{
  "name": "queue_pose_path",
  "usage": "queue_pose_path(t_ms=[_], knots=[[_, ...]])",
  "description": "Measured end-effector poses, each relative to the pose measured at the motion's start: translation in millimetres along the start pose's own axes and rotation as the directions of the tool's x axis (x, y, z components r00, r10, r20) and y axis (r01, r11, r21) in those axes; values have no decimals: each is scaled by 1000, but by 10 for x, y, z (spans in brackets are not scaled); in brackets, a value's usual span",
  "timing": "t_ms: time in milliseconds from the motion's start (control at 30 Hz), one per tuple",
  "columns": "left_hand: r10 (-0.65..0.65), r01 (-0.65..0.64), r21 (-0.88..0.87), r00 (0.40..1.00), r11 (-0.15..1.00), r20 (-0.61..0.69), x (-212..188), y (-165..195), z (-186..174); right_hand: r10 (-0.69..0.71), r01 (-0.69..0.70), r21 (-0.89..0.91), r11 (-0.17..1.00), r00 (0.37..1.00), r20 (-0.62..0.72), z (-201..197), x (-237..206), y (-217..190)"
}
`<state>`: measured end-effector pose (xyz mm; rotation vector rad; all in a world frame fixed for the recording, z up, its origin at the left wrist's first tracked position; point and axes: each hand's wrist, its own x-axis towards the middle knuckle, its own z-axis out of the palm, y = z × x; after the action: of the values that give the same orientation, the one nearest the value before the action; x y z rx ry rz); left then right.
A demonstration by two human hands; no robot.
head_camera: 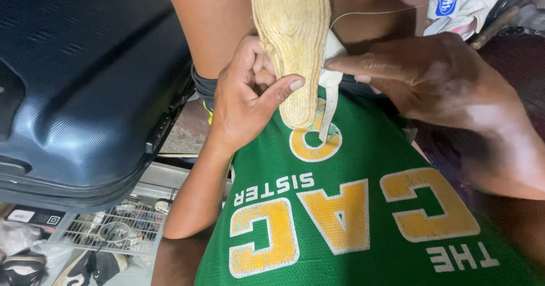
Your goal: The person sews a shoe sole using a needle and thread. They repeatedly pierce the sole and pull the thread through to attach it to the shoe upper.
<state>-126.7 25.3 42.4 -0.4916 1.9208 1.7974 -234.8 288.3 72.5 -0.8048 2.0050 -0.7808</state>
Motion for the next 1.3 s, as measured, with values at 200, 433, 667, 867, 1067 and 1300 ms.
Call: queue_pose_path(t_ms=[200, 433, 667, 867, 1067, 1300], knots=[[56, -55, -28, 998, 998, 20, 26, 54, 27, -83, 74, 235, 969, 996, 25, 4, 75, 82], [70, -70, -22, 998, 997, 7, 11, 108, 44, -54, 37, 314, 949, 998, 44, 40, 61, 90], [69, -63, 155, 997, 986, -33, 8, 122, 47, -122, 136, 262, 955, 990, -71, 42, 95, -43], [29, -28, 61, 999, 998, -17, -12, 105, 30, -28, 28, 2, 1000, 988, 150, -52, 24, 74], [120, -122, 200, 993, 972, 23, 17, 101, -17, -122, 115, 116, 987, 991, 58, -37, -38, 282], [100, -107, 147, 994, 983, 52, 32, 119, -31, -83, 81, 116, 990, 996, 18, -6, -3, 238]])
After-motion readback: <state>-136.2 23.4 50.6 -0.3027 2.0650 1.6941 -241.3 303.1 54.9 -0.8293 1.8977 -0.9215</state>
